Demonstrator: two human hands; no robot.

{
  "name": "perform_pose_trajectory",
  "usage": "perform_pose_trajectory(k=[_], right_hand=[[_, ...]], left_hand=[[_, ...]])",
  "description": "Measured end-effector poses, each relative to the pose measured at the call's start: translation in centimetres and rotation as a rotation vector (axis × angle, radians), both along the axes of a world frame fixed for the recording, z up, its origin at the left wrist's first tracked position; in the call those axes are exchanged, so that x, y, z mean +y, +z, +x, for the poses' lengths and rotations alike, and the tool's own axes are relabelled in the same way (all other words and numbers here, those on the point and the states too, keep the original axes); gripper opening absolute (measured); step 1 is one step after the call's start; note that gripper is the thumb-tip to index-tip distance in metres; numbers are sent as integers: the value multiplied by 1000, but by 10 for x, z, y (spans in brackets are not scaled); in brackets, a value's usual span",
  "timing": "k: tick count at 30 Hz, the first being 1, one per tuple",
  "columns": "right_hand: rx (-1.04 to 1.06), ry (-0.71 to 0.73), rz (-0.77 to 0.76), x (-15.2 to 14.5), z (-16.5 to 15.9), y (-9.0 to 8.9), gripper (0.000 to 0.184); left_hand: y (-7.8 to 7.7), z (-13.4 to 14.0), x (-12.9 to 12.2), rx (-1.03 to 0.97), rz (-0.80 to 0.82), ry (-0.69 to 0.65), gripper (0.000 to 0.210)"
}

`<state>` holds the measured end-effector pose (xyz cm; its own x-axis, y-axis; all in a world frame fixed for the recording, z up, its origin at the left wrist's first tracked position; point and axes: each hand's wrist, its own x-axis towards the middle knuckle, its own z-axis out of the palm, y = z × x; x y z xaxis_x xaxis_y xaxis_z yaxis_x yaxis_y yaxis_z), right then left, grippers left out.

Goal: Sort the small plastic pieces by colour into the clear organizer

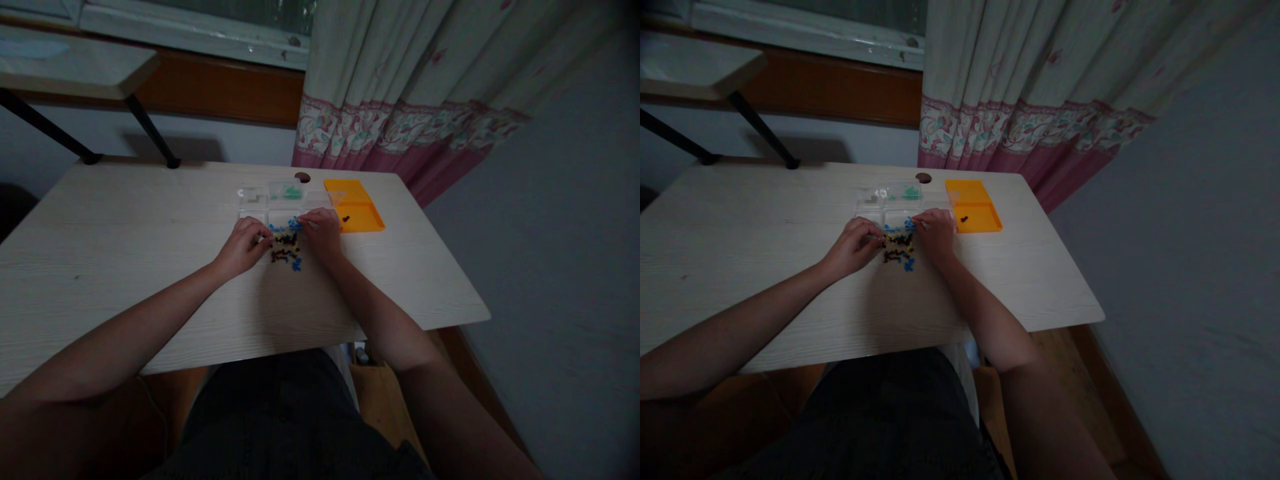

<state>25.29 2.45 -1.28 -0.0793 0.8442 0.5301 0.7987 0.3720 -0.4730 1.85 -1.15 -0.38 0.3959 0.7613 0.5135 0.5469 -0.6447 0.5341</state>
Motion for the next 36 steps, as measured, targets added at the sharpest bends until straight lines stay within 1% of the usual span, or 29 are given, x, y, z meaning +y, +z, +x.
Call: perform_pose_trajectory(k=[6, 10, 17, 25, 27, 30, 36], right_hand=[[-13, 18, 3, 0, -1, 0, 39], [-7, 17, 5, 0, -1, -2, 42], [-19, 24, 28, -1, -1, -1, 38], [1, 34, 15, -5, -3, 5, 34], [11, 60, 9, -6, -4, 7, 31], [14, 137, 14, -8, -7, 9, 25], [1, 308, 78, -11, -13, 8, 21]], left_hand=[[-4, 0, 2, -11, 6, 8, 15], [-4, 0, 2, -12, 5, 10, 14], [-4, 0, 2, -15, 0, 6, 16], [-2, 0, 2, -12, -13, 8, 16], [-2, 0, 2, -14, -12, 4, 16], [-4, -1, 4, -15, -13, 3, 16], [-9, -2, 7, -36, -20, 5, 17]])
